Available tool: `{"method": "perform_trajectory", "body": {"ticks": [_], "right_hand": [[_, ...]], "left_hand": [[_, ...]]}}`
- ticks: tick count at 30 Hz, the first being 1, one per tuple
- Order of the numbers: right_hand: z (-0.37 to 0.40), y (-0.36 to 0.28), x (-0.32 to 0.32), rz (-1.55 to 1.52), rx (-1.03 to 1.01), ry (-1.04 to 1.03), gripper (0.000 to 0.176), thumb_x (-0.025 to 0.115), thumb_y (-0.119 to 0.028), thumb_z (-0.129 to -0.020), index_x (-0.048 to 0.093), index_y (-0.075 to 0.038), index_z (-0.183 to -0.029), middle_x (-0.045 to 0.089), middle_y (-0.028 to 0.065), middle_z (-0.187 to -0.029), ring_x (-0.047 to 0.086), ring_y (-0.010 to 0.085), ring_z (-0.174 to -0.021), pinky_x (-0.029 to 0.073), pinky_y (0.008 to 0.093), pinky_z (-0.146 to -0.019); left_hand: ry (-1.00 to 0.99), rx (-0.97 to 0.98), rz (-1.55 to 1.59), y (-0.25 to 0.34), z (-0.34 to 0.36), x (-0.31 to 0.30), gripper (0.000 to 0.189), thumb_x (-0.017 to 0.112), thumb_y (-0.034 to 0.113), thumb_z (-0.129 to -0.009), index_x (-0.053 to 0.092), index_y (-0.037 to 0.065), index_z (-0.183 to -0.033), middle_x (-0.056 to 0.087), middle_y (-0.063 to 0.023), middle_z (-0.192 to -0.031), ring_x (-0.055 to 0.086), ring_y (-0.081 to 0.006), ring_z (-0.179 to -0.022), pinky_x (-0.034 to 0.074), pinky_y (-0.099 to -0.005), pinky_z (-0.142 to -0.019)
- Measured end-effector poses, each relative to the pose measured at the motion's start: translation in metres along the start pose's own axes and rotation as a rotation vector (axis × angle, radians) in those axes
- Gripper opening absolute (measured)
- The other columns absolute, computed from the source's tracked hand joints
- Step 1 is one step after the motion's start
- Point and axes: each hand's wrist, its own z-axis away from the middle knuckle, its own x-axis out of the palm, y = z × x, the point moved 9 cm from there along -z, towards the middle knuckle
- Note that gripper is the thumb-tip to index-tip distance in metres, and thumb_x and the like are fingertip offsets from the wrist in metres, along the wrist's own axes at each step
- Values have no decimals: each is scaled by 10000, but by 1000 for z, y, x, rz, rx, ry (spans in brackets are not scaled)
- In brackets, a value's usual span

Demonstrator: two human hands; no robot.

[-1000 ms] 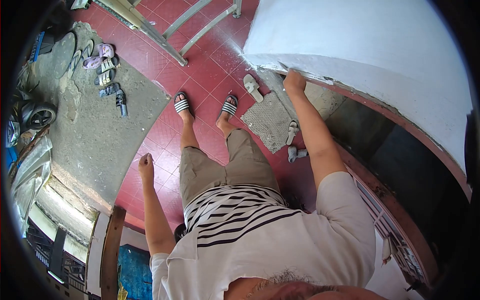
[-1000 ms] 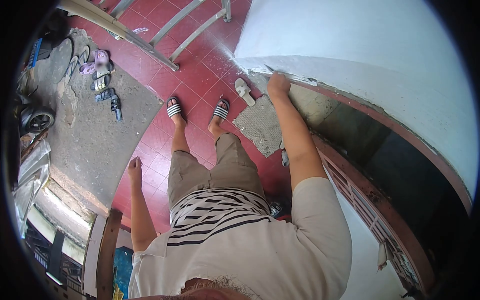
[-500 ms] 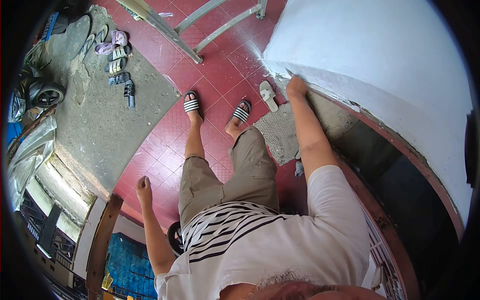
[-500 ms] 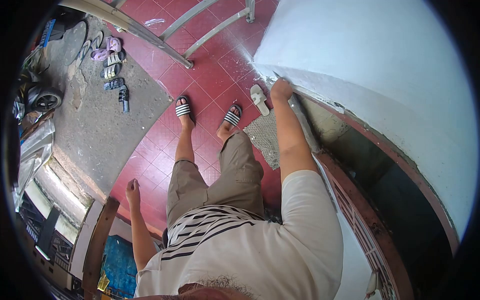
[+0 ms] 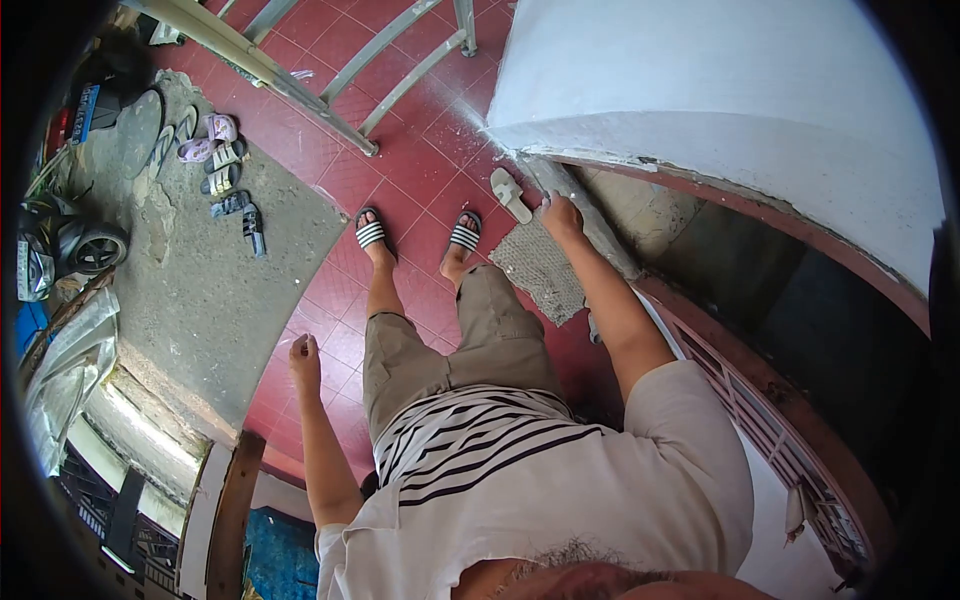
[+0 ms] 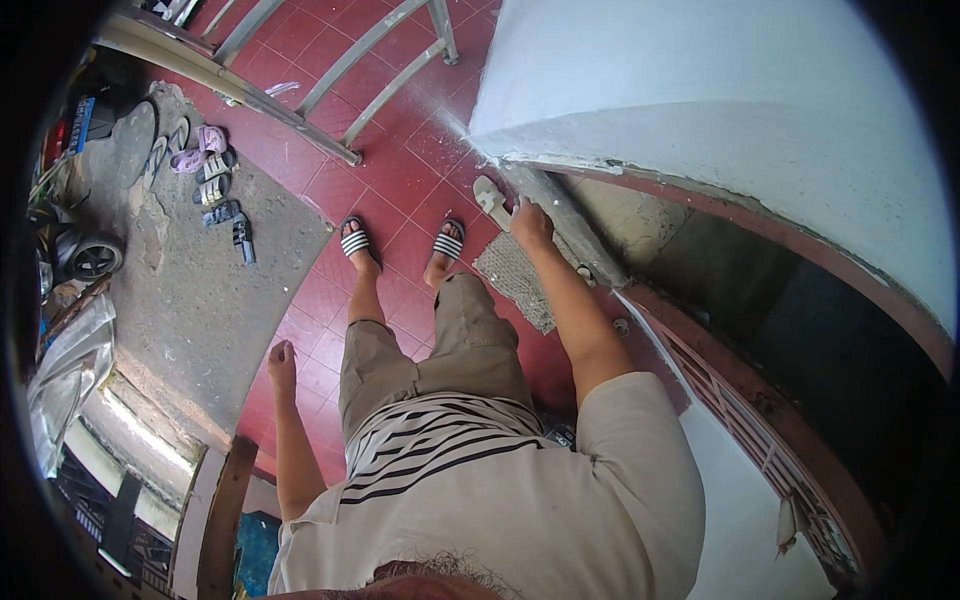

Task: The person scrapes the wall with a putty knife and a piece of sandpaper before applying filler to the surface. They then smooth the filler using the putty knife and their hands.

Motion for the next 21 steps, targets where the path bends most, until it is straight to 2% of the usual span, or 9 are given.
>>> {"method": "perform_trajectory", "body": {"ticks": [2,4,6,9,11,14,15,19,21], "right_hand": [[28,0,-19,-82,-93,16,340,512,-282,-972,575,-67,-1228,653,243,-1025,656,419,-992,531,484,-846],[53,9,-51,-104,-43,114,332,522,-277,-957,607,-48,-1181,674,254,-1066,634,440,-1015,505,490,-882],[68,23,-57,-121,37,36,338,512,-292,-964,605,-43,-1174,665,256,-1094,628,430,-1041,497,495,-898],[104,24,-86,-184,-93,257,357,506,-314,-968,599,-32,-1165,658,263,-1109,629,433,-1038,494,507,-899],[119,41,-66,-168,23,10,378,501,-329,-971,577,-20,-1175,655,273,-1107,629,445,-1033,497,516,-894],[182,43,-87,-225,56,136,396,498,-339,-968,550,-21,-1198,656,281,-1100,629,451,-1037,501,522,-886],[198,54,-78,-248,71,164,396,498,-339,-968,550,-21,-1198,656,281,-1100,629,451,-1037,501,522,-886],[283,113,6,-285,335,23,399,458,-257,-960,519,-4,-1262,645,314,-1131,627,457,-1072,505,514,-915],[341,129,41,-298,455,68,408,460,-265,-945,511,-13,-1262,630,338,-1119,624,467,-1049,497,525,-906]], "left_hand": [[-29,17,63,17,-4,1,334,624,279,-949,681,-12,-1104,674,-146,-802,641,-230,-735,509,-375,-715],[4,77,0,34,0,-4,344,619,295,-950,685,-6,-1103,680,-147,-805,648,-225,-738,512,-376,-711],[37,102,5,42,8,-12,354,628,307,-943,687,-2,-1105,688,-150,-814,662,-235,-755,517,-381,-719],[60,121,1,41,18,-30,372,642,338,-926,698,1,-1072,697,-164,-827,672,-283,-764,525,-393,-735],[31,54,-87,17,12,-37,374,644,358,-912,707,23,-1067,713,-185,-863,689,-318,-805,536,-421,-751],[5,12,-191,-31,-6,-46,437,630,426,-880,711,49,-1084,729,-202,-933,707,-357,-896,545,-449,-803],[-49,-9,-216,-44,-15,-48,498,622,472,-848,709,55,-1107,733,-202,-939,707,-369,-923,542,-454,-836],[-68,-42,-267,-76,-59,-64,497,626,473,-829,721,66,-1097,737,-201,-926,708,-356,-947,538,-442,-861],[-122,-55,-183,-86,-85,-67,484,615,462,-836,727,57,-1077,735,-205,-927,705,-366,-949,535,-442,-874]]}}
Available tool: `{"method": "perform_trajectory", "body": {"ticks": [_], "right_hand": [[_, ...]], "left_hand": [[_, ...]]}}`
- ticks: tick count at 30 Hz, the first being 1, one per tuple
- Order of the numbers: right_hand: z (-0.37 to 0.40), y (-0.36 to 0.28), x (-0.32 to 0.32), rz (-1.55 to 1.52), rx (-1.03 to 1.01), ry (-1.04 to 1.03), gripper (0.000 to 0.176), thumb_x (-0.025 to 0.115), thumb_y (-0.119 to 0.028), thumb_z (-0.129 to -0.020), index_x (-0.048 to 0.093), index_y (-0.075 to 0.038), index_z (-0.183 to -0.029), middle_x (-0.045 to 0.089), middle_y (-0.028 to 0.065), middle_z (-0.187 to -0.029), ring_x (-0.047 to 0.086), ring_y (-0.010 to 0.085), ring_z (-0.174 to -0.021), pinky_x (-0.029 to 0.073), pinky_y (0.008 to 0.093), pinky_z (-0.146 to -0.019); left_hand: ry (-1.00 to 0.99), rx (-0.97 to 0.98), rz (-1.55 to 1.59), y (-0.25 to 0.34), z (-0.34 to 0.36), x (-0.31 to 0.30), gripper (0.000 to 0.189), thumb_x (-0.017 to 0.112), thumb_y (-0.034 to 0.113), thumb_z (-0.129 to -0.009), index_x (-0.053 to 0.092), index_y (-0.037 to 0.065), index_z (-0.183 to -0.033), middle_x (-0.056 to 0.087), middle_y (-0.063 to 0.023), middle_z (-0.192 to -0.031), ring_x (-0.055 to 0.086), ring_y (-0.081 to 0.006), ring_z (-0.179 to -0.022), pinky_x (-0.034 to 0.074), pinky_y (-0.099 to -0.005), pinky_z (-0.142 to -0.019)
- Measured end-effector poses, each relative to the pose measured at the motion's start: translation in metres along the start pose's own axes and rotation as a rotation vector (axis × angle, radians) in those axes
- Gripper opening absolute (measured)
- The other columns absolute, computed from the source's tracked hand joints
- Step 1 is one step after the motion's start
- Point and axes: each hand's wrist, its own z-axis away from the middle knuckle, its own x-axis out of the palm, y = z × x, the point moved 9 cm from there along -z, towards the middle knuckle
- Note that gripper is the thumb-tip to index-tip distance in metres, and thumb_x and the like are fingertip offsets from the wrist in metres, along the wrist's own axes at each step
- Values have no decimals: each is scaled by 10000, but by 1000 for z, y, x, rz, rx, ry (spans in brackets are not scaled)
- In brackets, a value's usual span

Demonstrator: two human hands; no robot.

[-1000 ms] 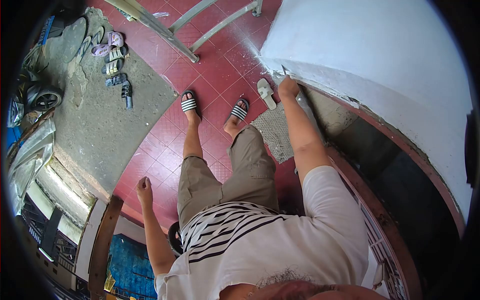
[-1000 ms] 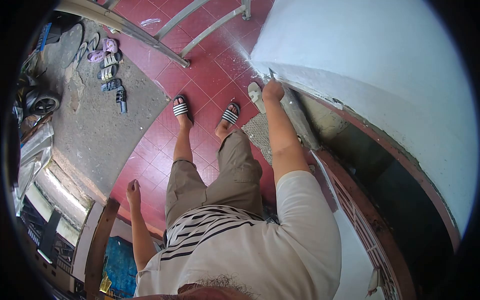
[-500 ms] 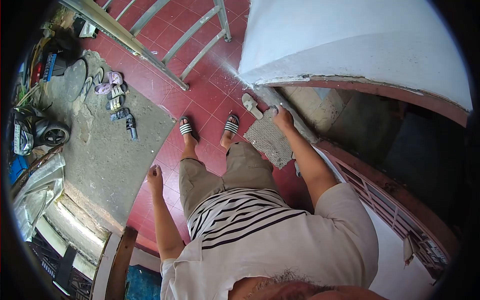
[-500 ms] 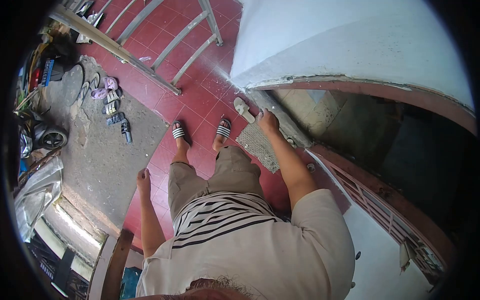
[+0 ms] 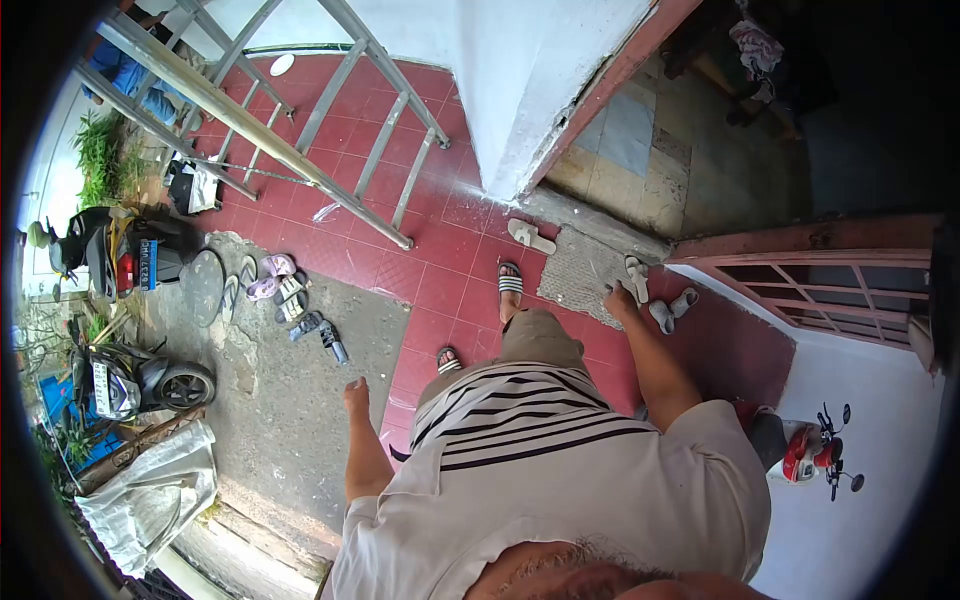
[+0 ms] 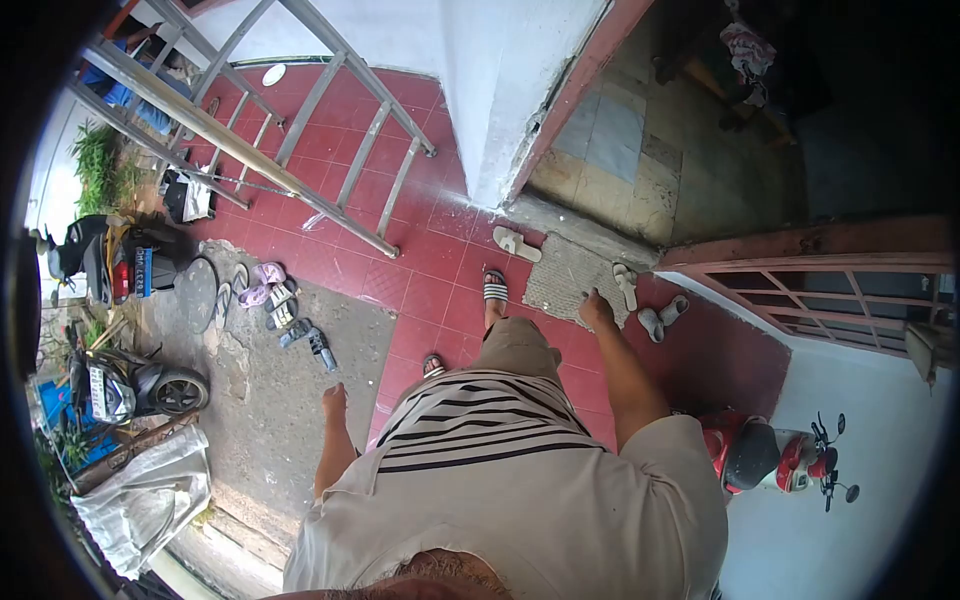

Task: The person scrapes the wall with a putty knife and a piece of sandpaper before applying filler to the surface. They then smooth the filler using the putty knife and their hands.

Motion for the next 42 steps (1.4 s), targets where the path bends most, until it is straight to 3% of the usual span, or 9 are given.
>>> {"method": "perform_trajectory", "body": {"ticks": [2,8,12,16,23,28,34,36,42], "right_hand": [[39,59,45,-11,42,93,406,465,-273,-949,524,-19,-1260,639,331,-1105,629,463,-1046,503,520,-898],[209,124,137,-106,116,2,316,518,-271,-938,625,-36,-1120,668,268,-1072,644,454,-999,519,510,-846],[279,137,160,-140,169,30,292,509,-244,-938,607,-92,-1167,672,239,-1090,645,439,-1017,527,493,-836],[299,139,153,-212,135,53,322,506,-235,-941,586,-146,-1240,667,210,-1152,634,423,-1078,529,493,-844],[302,110,93,-252,90,109,320,526,-245,-958,602,-109,-1237,680,199,-1117,660,394,-1020,530,461,-856],[304,97,72,-305,72,87,366,514,-270,-977,578,-97,-1293,651,192,-1217,627,372,-1122,516,462,-905],[306,140,116,-250,-17,69,376,514,-264,-957,593,-94,-1284,658,186,-1208,632,386,-1105,520,447,-902],[303,168,143,-241,-53,77,290,564,-295,-902,707,-71,-1017,719,149,-956,694,334,-870,552,452,-737],[325,236,180,-235,161,-51,288,548,-264,-904,679,-84,-1086,703,176,-1028,683,347,-942,547,443,-797]], "left_hand": [[10,89,26,14,-7,-15,484,613,458,-837,726,53,-1076,734,-207,-932,701,-374,-953,533,-445,-882],[8,289,-61,30,10,-47,491,602,455,-834,725,35,-1056,724,-229,-952,691,-393,-969,523,-464,-880],[-19,194,-117,-46,-19,-21,481,585,463,-842,755,13,-853,729,-218,-877,704,-385,-919,521,-472,-851],[-158,132,-141,-85,-5,-11,536,557,504,-858,756,8,-818,725,-227,-851,707,-383,-901,529,-461,-843],[-78,182,-162,-82,26,-11,561,549,522,-861,756,1,-858,723,-240,-880,698,-390,-945,524,-466,-873],[-84,260,-166,-68,58,-2,617,521,525,-861,731,-53,-915,692,-294,-994,665,-436,-1024,504,-479,-936],[-114,273,-195,-78,80,11,624,487,525,-867,726,-47,-939,676,-312,-1013,658,-437,-1040,499,-493,-940],[-131,287,-173,-85,81,15,623,499,522,-863,724,-54,-940,676,-312,-1015,658,-436,-1042,501,-492,-940],[-139,202,-136,-108,85,12,604,550,502,-853,718,-64,-982,674,-309,-1050,659,-432,-1044,504,-488,-943]]}}
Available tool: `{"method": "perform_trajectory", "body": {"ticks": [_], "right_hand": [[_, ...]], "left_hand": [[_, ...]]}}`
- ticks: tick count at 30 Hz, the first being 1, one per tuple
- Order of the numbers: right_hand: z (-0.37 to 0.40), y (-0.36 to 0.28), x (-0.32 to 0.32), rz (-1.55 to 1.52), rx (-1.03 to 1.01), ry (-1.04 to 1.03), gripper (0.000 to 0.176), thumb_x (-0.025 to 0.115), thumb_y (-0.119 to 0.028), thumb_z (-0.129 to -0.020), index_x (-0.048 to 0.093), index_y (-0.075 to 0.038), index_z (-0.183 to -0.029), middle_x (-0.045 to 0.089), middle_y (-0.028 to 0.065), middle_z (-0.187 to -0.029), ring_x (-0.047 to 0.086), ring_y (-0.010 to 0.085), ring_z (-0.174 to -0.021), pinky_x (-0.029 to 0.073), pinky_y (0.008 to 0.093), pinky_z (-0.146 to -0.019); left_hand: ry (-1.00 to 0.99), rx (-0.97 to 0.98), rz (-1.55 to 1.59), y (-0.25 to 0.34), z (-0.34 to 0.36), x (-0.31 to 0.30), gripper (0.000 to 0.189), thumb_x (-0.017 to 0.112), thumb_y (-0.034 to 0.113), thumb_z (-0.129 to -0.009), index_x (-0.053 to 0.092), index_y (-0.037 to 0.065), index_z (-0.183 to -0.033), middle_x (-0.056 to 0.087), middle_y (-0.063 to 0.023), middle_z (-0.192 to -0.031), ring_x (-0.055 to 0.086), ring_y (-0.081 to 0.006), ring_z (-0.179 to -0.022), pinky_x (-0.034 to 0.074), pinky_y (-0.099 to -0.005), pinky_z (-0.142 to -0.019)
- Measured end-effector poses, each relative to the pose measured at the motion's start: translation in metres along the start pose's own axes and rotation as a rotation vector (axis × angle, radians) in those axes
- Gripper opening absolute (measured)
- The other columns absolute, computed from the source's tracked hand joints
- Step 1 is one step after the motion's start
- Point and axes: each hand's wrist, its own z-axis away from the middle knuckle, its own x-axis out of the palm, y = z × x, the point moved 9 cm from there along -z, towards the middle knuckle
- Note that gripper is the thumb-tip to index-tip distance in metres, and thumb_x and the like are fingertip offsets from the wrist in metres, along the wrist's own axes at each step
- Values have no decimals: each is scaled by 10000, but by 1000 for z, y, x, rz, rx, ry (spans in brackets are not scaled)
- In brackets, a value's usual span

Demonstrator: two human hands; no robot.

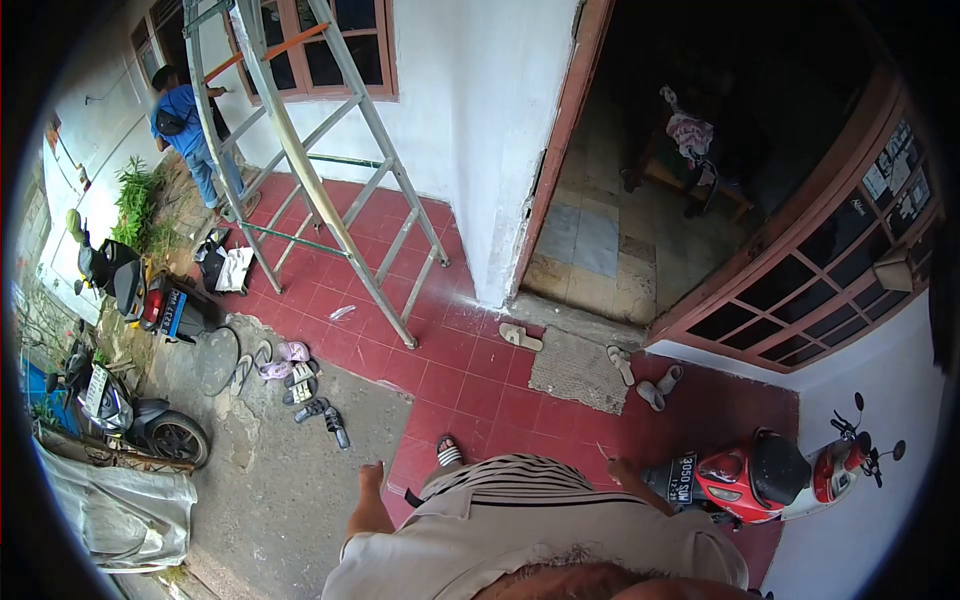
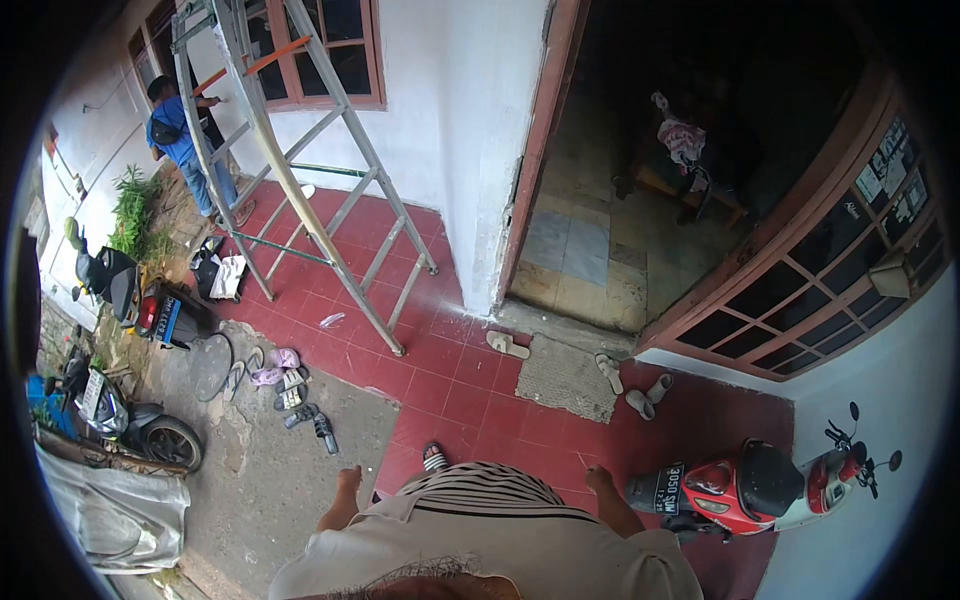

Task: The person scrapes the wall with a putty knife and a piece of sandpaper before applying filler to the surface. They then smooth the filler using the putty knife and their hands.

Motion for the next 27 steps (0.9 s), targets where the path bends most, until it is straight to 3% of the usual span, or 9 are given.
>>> {"method": "perform_trajectory", "body": {"ticks": [5,9,11,14,16,17,19,23,27], "right_hand": [[7,7,9,-43,111,-30,302,535,-237,-906,656,-95,-1144,691,199,-1088,674,358,-1002,542,436,-848],[14,-15,17,-73,28,-35,316,538,-247,-913,647,-88,-1163,692,201,-1071,681,356,-977,543,445,-832],[21,-39,6,-102,-143,101,334,573,-316,-900,661,-116,-1152,710,184,-939,709,352,-820,565,447,-706],[31,-53,2,-120,-177,151,336,567,-311,-902,656,-107,-1154,699,205,-995,694,377,-887,558,451,-754],[43,-59,-5,-142,-108,92,334,564,-309,-903,656,-107,-1153,699,205,-1000,694,372,-896,557,451,-760],[43,-51,1,-163,-42,30,333,561,-307,-905,656,-106,-1153,699,204,-1005,695,368,-905,555,451,-766],[31,-35,14,-107,-48,47,333,558,-309,-906,657,-104,-1150,701,202,-994,697,365,-892,556,449,-754],[17,-10,26,67,-122,140,330,546,-302,-904,663,-94,-1133,705,196,-921,705,346,-781,557,436,-673],[22,-3,29,-42,-5,41,320,548,-286,-897,668,-76,-1108,703,205,-897,706,338,-771,552,429,-672]], "left_hand": [[-4,-15,-17,2,-4,-3,586,568,484,-837,718,-54,-1013,675,-310,-1052,662,-433,-1038,509,-487,-938],[0,45,-71,28,-4,-8,582,552,477,-825,719,-51,-1002,682,-302,-1038,662,-431,-1043,509,-487,-939],[10,71,-102,47,-3,-14,578,546,476,-824,721,-48,-993,685,-297,-1033,661,-431,-1044,508,-486,-941],[-22,98,-104,58,-10,-8,566,539,472,-830,725,-39,-983,683,-294,-1038,657,-431,-1054,505,-490,-944],[136,204,-114,73,-15,-14,448,559,458,-808,729,49,-747,718,-180,-795,709,-344,-825,530,-453,-778],[136,205,-116,77,-11,-18,448,559,458,-808,729,49,-747,718,-180,-795,709,-344,-825,530,-453,-778],[2,170,-77,83,-3,-14,565,546,479,-823,726,-33,-981,681,-297,-1039,651,-437,-1064,502,-495,-942],[24,171,-98,72,-11,-10,553,567,473,-814,729,-29,-981,686,-291,-1031,654,-441,-1054,509,-489,-932],[19,126,-115,45,-24,-4,541,589,467,-814,732,-26,-987,692,-287,-1014,665,-440,-1028,522,-479,-914]]}}
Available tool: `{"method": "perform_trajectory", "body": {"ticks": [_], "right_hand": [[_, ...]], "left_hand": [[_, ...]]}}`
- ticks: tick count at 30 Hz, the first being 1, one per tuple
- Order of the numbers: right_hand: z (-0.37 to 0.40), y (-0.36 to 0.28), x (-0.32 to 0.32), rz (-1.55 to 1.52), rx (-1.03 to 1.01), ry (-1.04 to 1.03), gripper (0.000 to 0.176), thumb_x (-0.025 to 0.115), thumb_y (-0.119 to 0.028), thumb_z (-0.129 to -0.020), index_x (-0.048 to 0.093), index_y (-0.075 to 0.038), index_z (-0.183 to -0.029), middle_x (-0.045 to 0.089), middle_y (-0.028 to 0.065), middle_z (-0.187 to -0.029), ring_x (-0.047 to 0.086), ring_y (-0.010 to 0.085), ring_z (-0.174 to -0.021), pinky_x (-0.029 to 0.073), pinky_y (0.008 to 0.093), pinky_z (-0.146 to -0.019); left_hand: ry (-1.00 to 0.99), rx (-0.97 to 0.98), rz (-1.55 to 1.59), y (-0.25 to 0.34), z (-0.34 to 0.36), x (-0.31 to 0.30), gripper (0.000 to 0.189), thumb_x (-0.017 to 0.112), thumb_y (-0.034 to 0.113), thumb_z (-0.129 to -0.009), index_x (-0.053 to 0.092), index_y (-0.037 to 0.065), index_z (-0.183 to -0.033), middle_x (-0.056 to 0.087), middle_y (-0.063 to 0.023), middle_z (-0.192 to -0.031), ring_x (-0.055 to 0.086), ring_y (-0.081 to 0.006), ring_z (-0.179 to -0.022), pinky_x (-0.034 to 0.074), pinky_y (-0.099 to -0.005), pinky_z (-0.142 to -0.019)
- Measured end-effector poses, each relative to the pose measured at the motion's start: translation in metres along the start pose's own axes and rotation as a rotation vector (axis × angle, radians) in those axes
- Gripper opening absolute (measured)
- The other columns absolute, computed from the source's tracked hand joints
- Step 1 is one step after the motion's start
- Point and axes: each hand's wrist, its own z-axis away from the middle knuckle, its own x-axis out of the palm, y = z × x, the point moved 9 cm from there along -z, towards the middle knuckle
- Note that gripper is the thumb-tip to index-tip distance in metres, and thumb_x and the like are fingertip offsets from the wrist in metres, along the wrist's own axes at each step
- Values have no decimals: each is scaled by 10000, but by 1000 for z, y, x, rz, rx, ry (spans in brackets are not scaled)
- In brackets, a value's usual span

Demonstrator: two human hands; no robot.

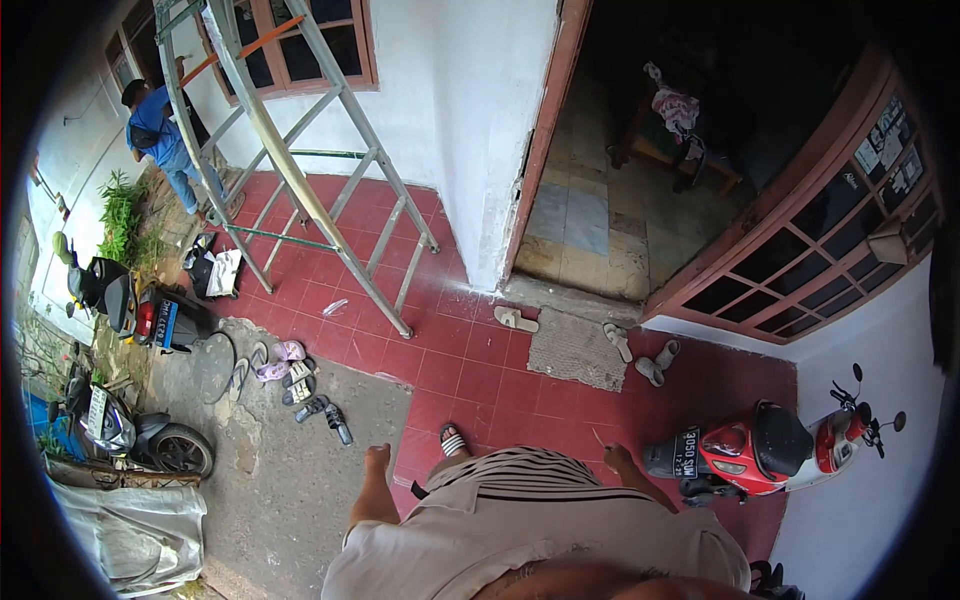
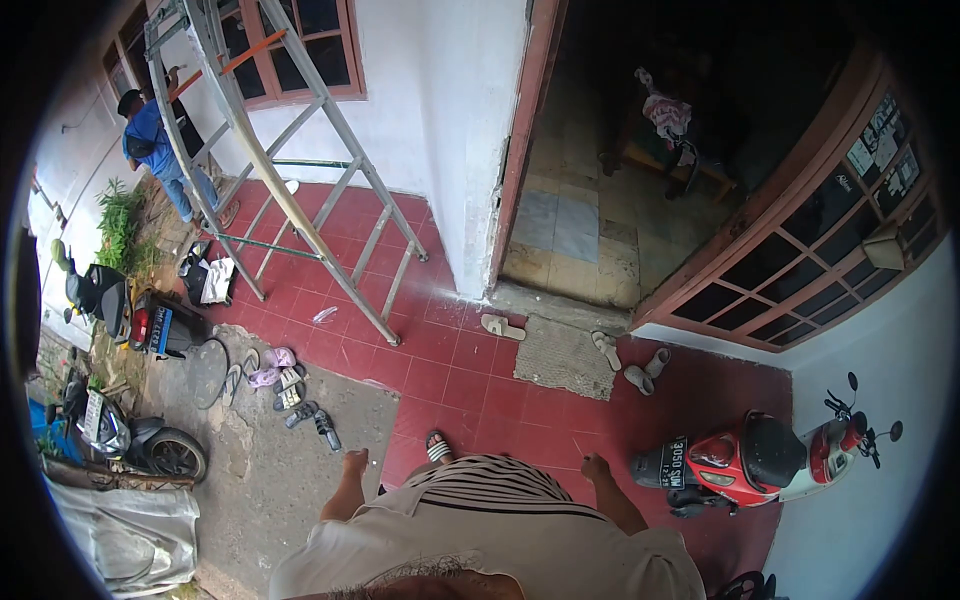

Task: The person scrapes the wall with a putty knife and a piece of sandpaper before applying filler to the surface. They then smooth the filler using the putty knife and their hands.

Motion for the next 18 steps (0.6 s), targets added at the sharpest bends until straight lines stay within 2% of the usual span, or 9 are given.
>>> {"method": "perform_trajectory", "body": {"ticks": [2,4,5,7,9,12,14,16,18], "right_hand": [[2,-7,-1,-80,13,-29,311,554,-268,-889,671,-59,-1087,701,220,-895,709,339,-792,547,436,-683],[0,-22,-9,-34,-22,5,309,565,-272,-886,673,-63,-1086,701,220,-899,710,340,-805,546,440,-692],[-2,-26,-12,9,-62,39,307,575,-275,-882,675,-67,-1085,702,220,-903,710,342,-818,546,443,-700],[-12,-33,-15,24,-103,119,300,588,-288,-887,675,-88,-1092,702,221,-934,709,357,-833,548,446,-712],[-7,-59,-31,32,-233,231,297,590,-292,-900,662,-104,-1118,697,225,-972,697,395,-871,547,462,-734],[-2,-90,-49,-45,-114,145,304,591,-291,-920,637,-109,-1160,685,235,-1011,676,432,-914,541,492,-757],[7,-109,-59,-100,-57,104,305,597,-296,-924,632,-118,-1170,684,234,-1018,671,440,-920,540,500,-763],[6,-126,-70,-21,-245,269,297,602,-314,-928,628,-144,-1171,686,221,-1035,668,442,-934,544,507,-777],[-2,-116,-62,-28,-228,305,299,604,-324,-927,624,-156,-1174,687,212,-1043,666,443,-939,545,511,-783]], "left_hand": [[-23,-35,25,-16,-3,8,546,594,470,-813,731,-28,-987,695,-286,-1005,671,-433,-1017,526,-475,-907],[91,26,-12,-19,-3,5,419,606,419,-841,708,36,-708,680,-123,-658,677,-268,-637,530,-419,-667],[79,19,-17,-24,-2,6,419,606,419,-841,708,36,-708,680,-123,-658,677,-268,-637,530,-419,-667],[-80,-50,68,-31,-9,17,561,632,490,-805,734,-21,-1011,712,-257,-1002,690,-389,-1003,536,-458,-902],[-81,-56,67,-34,-16,17,569,642,499,-804,725,-7,-1051,710,-251,-1033,685,-387,-1019,533,-454,-909],[-82,-50,86,-31,-30,17,619,675,518,-795,676,23,-1167,697,-237,-1114,664,-382,-1073,523,-442,-930],[-55,-27,58,-19,-32,8,621,680,514,-803,655,25,-1185,691,-230,-1133,650,-384,-1103,520,-442,-933],[-44,-17,79,-13,-40,7,616,681,504,-808,656,17,-1184,702,-220,-1105,666,-370,-1072,524,-434,-922],[-29,-5,107,-1,-44,4,610,682,495,-814,658,10,-1183,713,-210,-1076,682,-357,-1040,528,-427,-912]]}}
